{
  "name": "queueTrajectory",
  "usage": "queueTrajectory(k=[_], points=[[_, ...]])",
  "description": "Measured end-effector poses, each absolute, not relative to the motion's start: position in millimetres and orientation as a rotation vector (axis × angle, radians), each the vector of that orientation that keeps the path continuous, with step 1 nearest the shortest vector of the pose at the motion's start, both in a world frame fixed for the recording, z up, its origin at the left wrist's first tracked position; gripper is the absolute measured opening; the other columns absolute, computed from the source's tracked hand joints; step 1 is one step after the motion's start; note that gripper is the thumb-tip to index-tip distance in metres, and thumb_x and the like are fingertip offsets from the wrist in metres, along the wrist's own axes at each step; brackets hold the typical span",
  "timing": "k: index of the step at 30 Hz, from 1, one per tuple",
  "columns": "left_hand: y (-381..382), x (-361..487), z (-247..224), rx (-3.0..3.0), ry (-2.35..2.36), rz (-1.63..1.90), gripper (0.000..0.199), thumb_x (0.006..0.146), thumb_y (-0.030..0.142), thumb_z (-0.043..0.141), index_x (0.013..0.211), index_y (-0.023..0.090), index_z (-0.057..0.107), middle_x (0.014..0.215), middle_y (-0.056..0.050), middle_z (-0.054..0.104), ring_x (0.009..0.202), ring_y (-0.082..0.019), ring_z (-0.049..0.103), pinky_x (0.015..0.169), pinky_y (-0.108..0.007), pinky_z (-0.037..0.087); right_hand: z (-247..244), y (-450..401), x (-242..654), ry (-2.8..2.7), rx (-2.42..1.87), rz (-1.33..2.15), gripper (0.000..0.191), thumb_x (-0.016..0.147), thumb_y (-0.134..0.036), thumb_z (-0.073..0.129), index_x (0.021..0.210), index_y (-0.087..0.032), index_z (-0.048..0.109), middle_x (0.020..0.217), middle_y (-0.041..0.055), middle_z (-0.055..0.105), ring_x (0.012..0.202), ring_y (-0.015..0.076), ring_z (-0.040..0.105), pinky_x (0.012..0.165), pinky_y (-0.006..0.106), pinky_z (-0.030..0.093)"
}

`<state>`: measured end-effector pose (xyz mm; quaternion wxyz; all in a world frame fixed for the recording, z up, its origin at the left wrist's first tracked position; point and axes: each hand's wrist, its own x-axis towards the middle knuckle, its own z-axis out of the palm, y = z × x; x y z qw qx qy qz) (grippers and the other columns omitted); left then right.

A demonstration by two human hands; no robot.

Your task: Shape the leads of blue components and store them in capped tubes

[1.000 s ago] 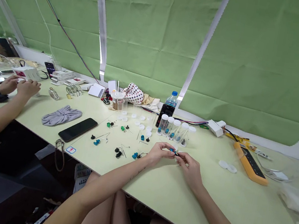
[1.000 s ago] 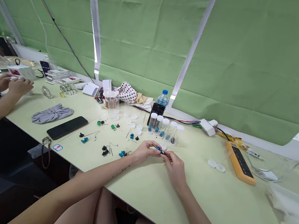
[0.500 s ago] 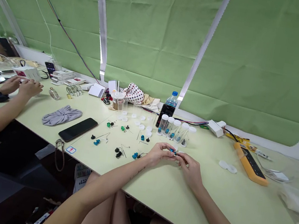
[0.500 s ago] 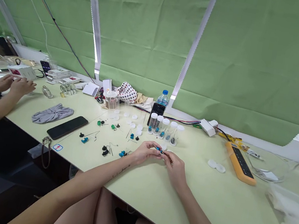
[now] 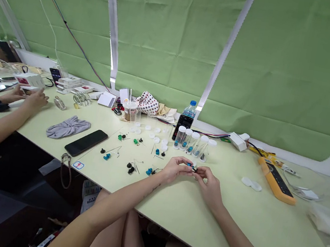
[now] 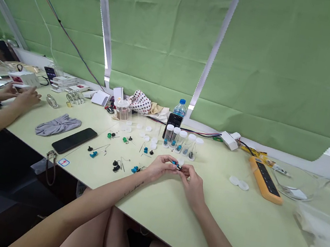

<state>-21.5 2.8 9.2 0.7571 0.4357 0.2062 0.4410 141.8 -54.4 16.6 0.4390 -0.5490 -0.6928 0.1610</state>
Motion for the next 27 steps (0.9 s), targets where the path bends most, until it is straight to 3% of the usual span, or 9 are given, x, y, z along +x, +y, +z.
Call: queueTrajectory(k=[27], points=[[1.9, -22.8, 9.1, 0.955, 0.411, 0.913, 0.038, 0.059, 0.023, 0.078, 0.089, 0.009, 0.060, 0.082, -0.007, 0.063, 0.074, -0.017, 0.065, 0.084, -0.042, 0.049, 19.1, -55.5, 144.0, -1.756, -1.376, 0.442, 0.033, 0.084, -0.049, 0.046, 0.090, -0.020, 0.059, 0.086, 0.0066, 0.068, 0.072, 0.0195, 0.062, 0.067, 0.031, 0.048]])
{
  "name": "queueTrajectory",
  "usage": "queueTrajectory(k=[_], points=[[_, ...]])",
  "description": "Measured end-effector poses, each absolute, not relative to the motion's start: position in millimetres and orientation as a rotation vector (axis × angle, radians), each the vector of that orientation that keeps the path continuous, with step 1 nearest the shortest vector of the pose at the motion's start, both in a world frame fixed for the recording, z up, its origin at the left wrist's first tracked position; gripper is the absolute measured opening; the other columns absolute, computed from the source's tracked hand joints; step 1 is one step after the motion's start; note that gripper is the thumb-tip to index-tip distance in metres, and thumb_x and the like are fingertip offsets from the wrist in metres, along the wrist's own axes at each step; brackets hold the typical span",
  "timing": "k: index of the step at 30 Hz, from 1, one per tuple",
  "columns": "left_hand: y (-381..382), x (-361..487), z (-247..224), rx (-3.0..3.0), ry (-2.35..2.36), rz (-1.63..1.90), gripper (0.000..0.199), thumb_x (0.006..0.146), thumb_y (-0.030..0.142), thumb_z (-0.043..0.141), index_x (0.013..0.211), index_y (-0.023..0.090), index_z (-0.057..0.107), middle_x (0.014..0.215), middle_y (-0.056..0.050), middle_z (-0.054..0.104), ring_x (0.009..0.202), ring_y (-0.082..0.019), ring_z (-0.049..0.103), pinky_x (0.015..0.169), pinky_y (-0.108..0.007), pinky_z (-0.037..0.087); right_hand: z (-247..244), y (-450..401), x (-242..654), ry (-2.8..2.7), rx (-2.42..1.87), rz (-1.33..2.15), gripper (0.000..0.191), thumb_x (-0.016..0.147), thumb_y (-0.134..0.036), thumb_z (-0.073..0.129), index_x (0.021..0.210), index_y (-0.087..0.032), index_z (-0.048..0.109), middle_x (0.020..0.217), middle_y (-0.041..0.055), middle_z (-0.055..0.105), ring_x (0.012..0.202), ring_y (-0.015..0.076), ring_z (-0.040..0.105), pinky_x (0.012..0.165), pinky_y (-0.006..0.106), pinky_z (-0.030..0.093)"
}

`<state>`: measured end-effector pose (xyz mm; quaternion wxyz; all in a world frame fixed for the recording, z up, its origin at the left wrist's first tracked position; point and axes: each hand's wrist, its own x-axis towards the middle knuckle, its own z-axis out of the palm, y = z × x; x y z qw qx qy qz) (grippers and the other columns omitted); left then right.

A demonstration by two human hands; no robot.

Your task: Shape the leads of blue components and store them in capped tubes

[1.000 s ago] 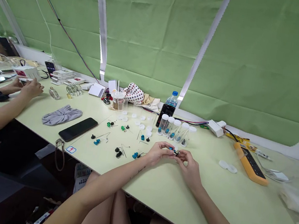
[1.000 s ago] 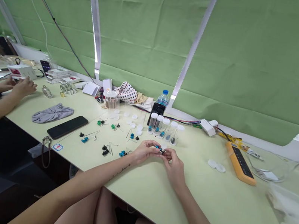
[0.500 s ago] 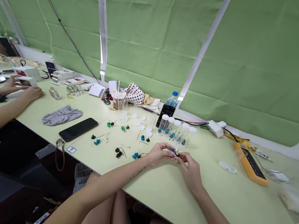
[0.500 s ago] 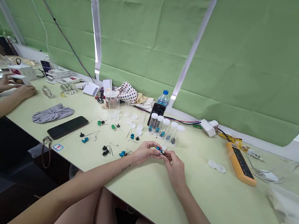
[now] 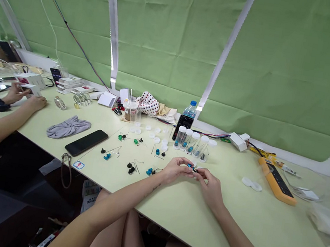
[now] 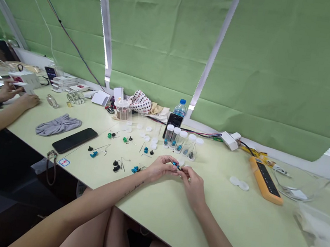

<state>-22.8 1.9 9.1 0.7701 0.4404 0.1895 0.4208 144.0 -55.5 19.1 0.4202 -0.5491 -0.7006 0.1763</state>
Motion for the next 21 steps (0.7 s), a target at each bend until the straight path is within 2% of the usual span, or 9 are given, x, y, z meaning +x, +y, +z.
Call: queueTrajectory(k=[6, 15, 21], points=[[3.1, -23.2, 6.2, 0.963, 0.399, 0.902, 0.035, 0.062, 0.022, 0.076, 0.091, 0.009, 0.059, 0.083, -0.006, 0.062, 0.077, -0.018, 0.065, 0.084, -0.041, 0.049, 18.5, -54.9, 144.3, -1.781, -1.382, 0.435, 0.032, 0.085, -0.049, 0.045, 0.089, -0.020, 0.060, 0.084, 0.0047, 0.068, 0.069, 0.0181, 0.061, 0.066, 0.029, 0.047], [1.0, -21.8, 9.6, 0.948, 0.401, 0.926, 0.037, 0.059, 0.022, 0.078, 0.088, 0.009, 0.060, 0.083, -0.006, 0.062, 0.076, -0.017, 0.064, 0.085, -0.041, 0.048, 19.7, -55.3, 143.6, -1.782, -1.383, 0.443, 0.033, 0.086, -0.048, 0.042, 0.089, -0.020, 0.060, 0.081, 0.0043, 0.068, 0.067, 0.0177, 0.061, 0.063, 0.028, 0.047], [3.6, -20.4, 7.0, 0.930, 0.406, 0.980, 0.040, 0.057, 0.024, 0.079, 0.089, 0.009, 0.060, 0.085, -0.007, 0.063, 0.077, -0.017, 0.063, 0.084, -0.041, 0.048, 15.9, -52.0, 144.9, -1.738, -1.391, 0.445, 0.038, 0.083, -0.049, 0.048, 0.106, -0.020, 0.055, 0.084, 0.0056, 0.068, 0.068, 0.0187, 0.062, 0.067, 0.032, 0.049]])
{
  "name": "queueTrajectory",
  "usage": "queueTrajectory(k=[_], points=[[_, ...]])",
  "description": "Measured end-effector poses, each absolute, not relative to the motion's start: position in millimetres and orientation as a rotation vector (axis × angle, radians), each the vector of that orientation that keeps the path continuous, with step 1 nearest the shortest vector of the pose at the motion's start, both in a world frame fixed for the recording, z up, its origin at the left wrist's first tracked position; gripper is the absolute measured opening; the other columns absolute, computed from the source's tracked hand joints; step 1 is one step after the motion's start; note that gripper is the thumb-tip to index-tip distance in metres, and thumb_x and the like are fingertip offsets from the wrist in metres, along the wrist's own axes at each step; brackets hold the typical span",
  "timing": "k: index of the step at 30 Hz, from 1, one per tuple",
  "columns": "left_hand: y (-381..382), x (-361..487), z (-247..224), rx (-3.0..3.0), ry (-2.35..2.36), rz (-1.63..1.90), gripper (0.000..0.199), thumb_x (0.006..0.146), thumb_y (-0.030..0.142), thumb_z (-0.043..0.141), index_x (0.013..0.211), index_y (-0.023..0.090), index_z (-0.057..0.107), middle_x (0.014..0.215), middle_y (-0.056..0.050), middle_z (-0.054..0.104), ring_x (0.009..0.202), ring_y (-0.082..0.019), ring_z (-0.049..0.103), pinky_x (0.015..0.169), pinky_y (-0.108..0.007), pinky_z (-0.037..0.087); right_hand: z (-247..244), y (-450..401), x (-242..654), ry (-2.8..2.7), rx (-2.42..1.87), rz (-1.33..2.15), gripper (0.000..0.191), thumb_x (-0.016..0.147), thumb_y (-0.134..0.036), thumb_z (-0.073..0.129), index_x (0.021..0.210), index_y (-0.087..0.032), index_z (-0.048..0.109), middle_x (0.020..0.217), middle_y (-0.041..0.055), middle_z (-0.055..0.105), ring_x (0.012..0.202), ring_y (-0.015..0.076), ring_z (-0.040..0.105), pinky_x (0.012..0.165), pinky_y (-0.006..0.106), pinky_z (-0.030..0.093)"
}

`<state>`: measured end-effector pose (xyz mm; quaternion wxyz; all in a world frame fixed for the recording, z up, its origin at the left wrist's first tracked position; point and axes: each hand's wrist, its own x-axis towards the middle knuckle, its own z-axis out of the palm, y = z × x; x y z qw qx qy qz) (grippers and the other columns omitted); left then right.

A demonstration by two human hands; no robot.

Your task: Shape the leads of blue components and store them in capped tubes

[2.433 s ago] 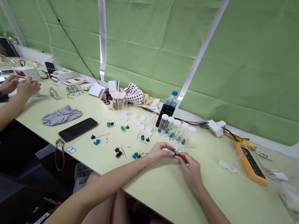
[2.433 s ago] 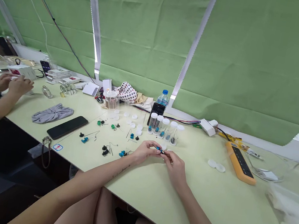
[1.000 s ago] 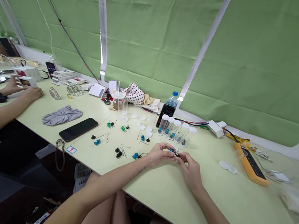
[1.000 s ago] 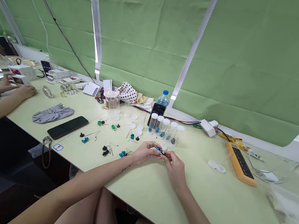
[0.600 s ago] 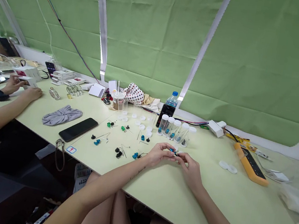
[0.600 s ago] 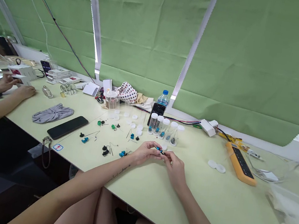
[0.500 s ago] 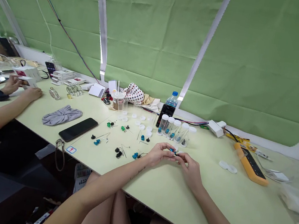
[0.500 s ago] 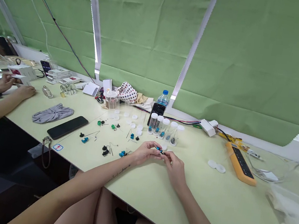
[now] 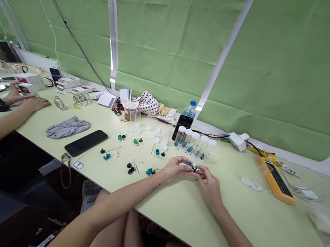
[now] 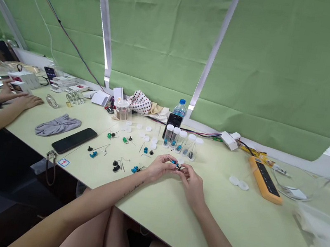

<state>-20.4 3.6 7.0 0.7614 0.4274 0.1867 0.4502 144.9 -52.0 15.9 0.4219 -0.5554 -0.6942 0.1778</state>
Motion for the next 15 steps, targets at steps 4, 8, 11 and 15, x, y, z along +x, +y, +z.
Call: queueTrajectory(k=[4, 8, 11, 15], points=[[4.8, -20.7, 5.9, 0.940, 0.411, 0.966, 0.039, 0.057, 0.024, 0.079, 0.089, 0.009, 0.060, 0.084, -0.007, 0.063, 0.075, -0.016, 0.063, 0.083, -0.040, 0.048, 13.5, -51.2, 145.6, -1.740, -1.388, 0.399, 0.036, 0.081, -0.050, 0.050, 0.101, -0.020, 0.056, 0.083, 0.0055, 0.067, 0.070, 0.0191, 0.063, 0.068, 0.032, 0.049], [4.3, -21.6, 5.8, 0.965, 0.414, 0.944, 0.039, 0.059, 0.024, 0.077, 0.091, 0.009, 0.060, 0.083, -0.007, 0.063, 0.073, -0.016, 0.064, 0.083, -0.040, 0.048, 14.6, -52.8, 144.8, -1.748, -1.383, 0.392, 0.034, 0.082, -0.050, 0.049, 0.095, -0.020, 0.057, 0.083, 0.0060, 0.068, 0.070, 0.0196, 0.063, 0.067, 0.032, 0.049], [3.9, -21.7, 5.2, 0.976, 0.412, 0.934, 0.037, 0.060, 0.023, 0.077, 0.091, 0.009, 0.060, 0.082, -0.006, 0.063, 0.074, -0.016, 0.064, 0.084, -0.041, 0.048, 16.0, -53.5, 144.1, -1.749, -1.365, 0.415, 0.033, 0.083, -0.049, 0.049, 0.094, -0.020, 0.058, 0.086, 0.0065, 0.069, 0.074, 0.0202, 0.064, 0.069, 0.032, 0.050], [4.8, -21.0, 3.7, 0.969, 0.419, 0.927, 0.038, 0.059, 0.024, 0.077, 0.090, 0.009, 0.060, 0.081, -0.006, 0.062, 0.074, -0.016, 0.064, 0.082, -0.041, 0.049, 18.0, -53.9, 143.7, -1.764, -1.359, 0.425, 0.033, 0.083, -0.049, 0.048, 0.093, -0.020, 0.059, 0.089, 0.0070, 0.069, 0.075, 0.0207, 0.064, 0.071, 0.033, 0.050]])
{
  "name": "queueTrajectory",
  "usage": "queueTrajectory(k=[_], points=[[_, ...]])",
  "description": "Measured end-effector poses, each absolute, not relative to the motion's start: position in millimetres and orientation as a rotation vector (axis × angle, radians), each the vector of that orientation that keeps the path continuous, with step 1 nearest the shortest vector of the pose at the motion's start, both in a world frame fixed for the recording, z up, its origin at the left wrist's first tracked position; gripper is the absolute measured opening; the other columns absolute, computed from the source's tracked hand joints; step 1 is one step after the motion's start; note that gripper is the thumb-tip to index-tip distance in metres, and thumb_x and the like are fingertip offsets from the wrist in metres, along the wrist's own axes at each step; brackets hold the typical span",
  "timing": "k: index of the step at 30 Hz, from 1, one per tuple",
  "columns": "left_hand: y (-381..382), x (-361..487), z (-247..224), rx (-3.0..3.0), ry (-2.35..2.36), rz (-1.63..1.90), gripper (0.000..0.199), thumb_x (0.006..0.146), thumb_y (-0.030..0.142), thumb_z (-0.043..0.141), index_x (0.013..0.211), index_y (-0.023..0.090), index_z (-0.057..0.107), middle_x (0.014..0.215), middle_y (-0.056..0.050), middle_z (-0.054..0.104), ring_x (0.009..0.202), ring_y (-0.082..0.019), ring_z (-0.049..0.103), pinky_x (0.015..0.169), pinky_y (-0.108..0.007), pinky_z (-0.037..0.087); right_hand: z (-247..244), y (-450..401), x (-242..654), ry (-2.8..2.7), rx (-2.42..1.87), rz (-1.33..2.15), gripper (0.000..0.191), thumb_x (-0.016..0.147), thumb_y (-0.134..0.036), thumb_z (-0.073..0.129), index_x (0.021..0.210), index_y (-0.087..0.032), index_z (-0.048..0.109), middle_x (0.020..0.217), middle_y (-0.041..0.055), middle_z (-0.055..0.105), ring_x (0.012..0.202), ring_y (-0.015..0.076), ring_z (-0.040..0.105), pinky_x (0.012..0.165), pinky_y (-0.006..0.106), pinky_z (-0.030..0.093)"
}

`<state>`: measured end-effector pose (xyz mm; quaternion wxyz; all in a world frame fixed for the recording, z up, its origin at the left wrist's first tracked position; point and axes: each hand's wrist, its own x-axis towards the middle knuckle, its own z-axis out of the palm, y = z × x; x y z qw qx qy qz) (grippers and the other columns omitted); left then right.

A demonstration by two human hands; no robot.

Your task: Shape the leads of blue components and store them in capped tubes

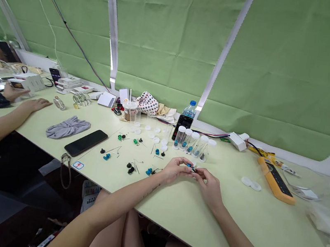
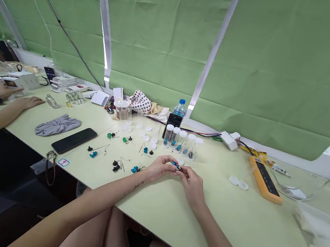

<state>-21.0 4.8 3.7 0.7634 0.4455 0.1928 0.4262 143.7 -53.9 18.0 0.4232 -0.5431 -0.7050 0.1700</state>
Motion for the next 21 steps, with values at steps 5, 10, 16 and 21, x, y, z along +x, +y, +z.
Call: queueTrajectory(k=[5, 10, 16, 21], points=[[5.8, -20.3, 2.4, 0.956, 0.426, 0.925, 0.040, 0.058, 0.024, 0.079, 0.089, 0.009, 0.060, 0.082, -0.006, 0.062, 0.073, -0.016, 0.064, 0.082, -0.041, 0.049, 19.4, -55.2, 143.3, -1.777, -1.379, 0.408, 0.033, 0.085, -0.048, 0.046, 0.092, -0.020, 0.061, 0.089, 0.0060, 0.069, 0.073, 0.0196, 0.063, 0.068, 0.031, 0.049], [4.8, -20.5, 4.5, 0.949, 0.428, 0.935, 0.039, 0.057, 0.024, 0.079, 0.087, 0.009, 0.061, 0.084, -0.006, 0.062, 0.073, -0.016, 0.064, 0.083, -0.041, 0.049, 19.5, -54.9, 144.1, -1.806, -1.405, 0.391, 0.033, 0.086, -0.047, 0.043, 0.092, -0.020, 0.062, 0.090, 0.0053, 0.068, 0.071, 0.0185, 0.062, 0.068, 0.030, 0.048], [3.6, -20.6, 7.8, 0.946, 0.427, 0.995, 0.038, 0.057, 0.024, 0.079, 0.087, 0.009, 0.061, 0.085, -0.007, 0.062, 0.073, -0.016, 0.063, 0.081, -0.041, 0.049, 17.5, -53.9, 143.8, -1.767, -1.413, 0.472, 0.037, 0.084, -0.049, 0.046, 0.106, -0.021, 0.055, 0.085, 0.0053, 0.067, 0.070, 0.0196, 0.062, 0.069, 0.033, 0.049], [4.5, -20.2, 5.9, 0.947, 0.423, 0.982, 0.039, 0.058, 0.024, 0.078, 0.089, 0.008, 0.060, 0.084, -0.008, 0.062, 0.074, -0.017, 0.063, 0.081, -0.041, 0.049, 14.7, -53.1, 143.8, -1.737, -1.407, 0.480, 0.034, 0.083, -0.049, 0.047, 0.102, -0.021, 0.053, 0.084, 0.0058, 0.066, 0.070, 0.0197, 0.062, 0.067, 0.033, 0.049]])
